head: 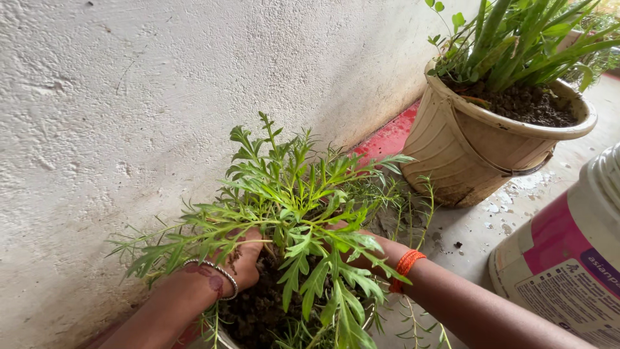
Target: The person plants green stems into a pot, positioning the plants and pressing the soil down around their base by hand.
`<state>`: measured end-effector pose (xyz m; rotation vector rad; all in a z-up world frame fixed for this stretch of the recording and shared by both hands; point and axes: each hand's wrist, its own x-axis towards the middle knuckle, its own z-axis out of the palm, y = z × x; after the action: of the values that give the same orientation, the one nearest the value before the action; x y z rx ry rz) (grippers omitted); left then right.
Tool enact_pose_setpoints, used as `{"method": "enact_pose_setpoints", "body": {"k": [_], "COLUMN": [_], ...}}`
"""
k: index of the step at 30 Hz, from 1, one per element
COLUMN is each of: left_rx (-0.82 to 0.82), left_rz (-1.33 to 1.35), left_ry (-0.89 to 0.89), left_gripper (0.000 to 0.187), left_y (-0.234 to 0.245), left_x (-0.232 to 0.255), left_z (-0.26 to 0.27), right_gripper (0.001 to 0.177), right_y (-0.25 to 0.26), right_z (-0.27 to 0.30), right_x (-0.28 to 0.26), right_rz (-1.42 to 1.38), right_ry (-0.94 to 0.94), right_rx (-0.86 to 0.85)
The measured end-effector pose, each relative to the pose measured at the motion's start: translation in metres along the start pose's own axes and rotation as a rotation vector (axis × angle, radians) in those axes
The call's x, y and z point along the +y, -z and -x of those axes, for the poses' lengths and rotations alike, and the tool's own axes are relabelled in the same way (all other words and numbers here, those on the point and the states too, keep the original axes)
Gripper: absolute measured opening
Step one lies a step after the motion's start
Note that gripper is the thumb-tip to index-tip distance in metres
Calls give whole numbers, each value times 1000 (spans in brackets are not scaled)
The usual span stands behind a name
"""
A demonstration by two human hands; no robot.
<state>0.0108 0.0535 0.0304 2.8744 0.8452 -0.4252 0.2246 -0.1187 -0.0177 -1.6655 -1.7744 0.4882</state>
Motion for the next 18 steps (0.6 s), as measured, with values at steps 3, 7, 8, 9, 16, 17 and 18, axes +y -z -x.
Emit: {"method": "enact_pose_setpoints", "body": {"k": [3,7,8,9,16,17,18], "left_rx": [277,265,117,123,105,113,135], "left_rz": [249,739,1005,1004,215,231,257], "left_ry": [-114,-21,103,105,38,49,47], "left_gripper": [31,18,27,27,37,36,34], "left_y": [-5,-16,-19,-22,-37,-35,-33], "left_x": [-5,-5,-6,-11,-53,-58,-63], "left_z": [7,19,21,20,2,2,3], "right_gripper": [36,37,37,37,39,31,31], "right_y": [-11,-27,-29,-29,12,20,25], "right_z": [-3,11,14,17,-14,-14,-16], "right_x": [9,14,13,11,-16,-21,-27], "right_rz": [26,54,61,68,-555,114,117], "right_ry": [8,-32,-43,-58,-404,-309,-303], "right_rx": [9,4,4,3,51,-3,0]}}
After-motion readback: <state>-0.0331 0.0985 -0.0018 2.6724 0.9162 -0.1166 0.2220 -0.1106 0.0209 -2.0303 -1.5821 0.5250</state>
